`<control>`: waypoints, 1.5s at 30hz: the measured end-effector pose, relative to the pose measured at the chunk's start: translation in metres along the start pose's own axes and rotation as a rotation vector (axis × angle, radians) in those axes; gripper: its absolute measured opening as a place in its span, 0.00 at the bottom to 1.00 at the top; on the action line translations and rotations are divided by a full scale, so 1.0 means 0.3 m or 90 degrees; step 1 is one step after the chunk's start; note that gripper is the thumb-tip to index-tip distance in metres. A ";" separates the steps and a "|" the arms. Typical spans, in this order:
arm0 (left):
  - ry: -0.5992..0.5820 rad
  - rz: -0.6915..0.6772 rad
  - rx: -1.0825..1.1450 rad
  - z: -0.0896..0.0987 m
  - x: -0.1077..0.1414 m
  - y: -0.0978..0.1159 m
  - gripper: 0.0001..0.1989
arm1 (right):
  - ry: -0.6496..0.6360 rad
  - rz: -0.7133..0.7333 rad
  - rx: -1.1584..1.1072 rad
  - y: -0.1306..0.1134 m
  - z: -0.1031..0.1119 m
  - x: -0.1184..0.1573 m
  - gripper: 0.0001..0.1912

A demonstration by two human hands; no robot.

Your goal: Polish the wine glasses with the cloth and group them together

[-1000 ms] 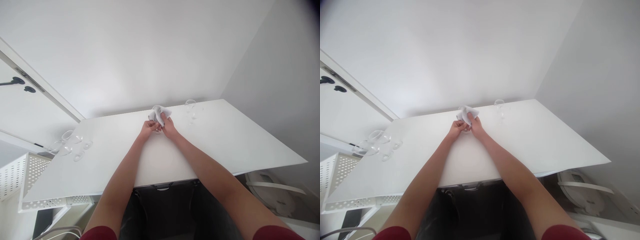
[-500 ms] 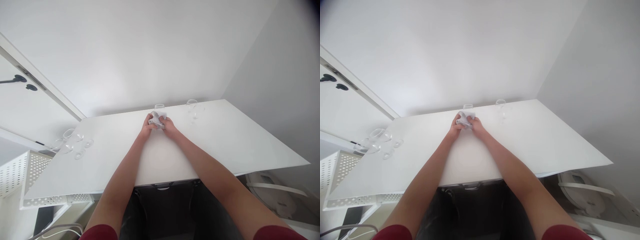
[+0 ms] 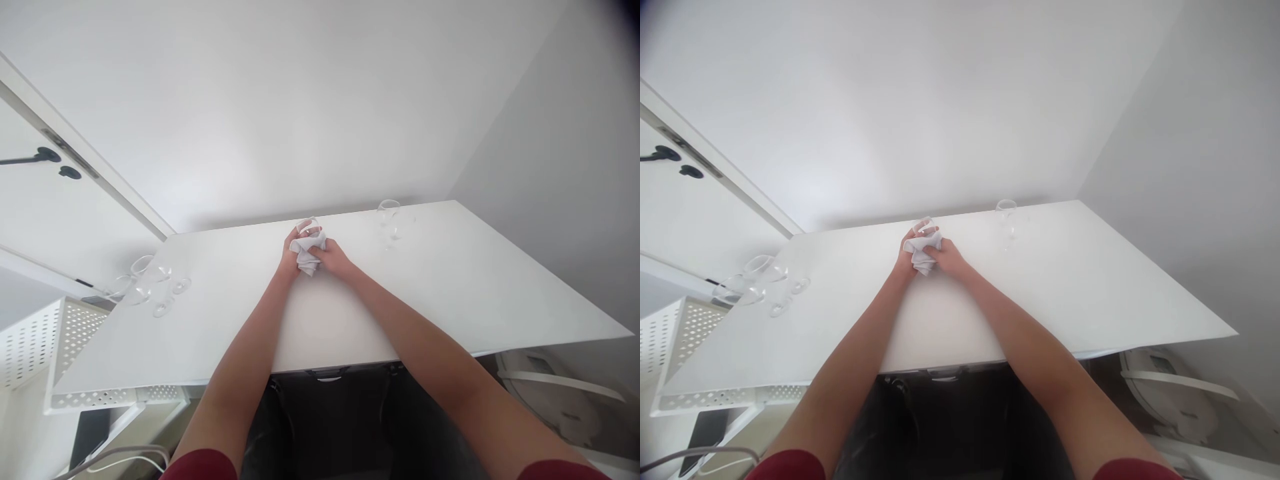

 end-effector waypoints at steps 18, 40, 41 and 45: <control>0.017 0.009 0.033 0.053 -0.016 -0.020 0.30 | 0.047 -0.004 0.005 0.036 0.043 -0.020 0.21; -0.022 -0.127 -0.088 0.015 -0.007 0.015 0.34 | 0.210 0.014 -0.123 0.073 0.149 -0.048 0.22; -0.030 -0.126 -0.133 0.008 -0.006 0.011 0.31 | 0.210 0.035 -0.113 0.066 0.153 -0.045 0.21; -0.003 -0.110 -0.255 0.007 -0.003 0.003 0.21 | 0.223 0.054 -0.123 0.059 0.159 -0.041 0.18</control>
Point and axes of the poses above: each hand's wrist, its own x-axis away from the middle knuckle, its own z-axis out of the back of the hand, y = z × x, the point moved 6 cm from there along -x, towards the middle knuckle, and after that the axes turned 3 degrees about -y, right-handed, at the moved point
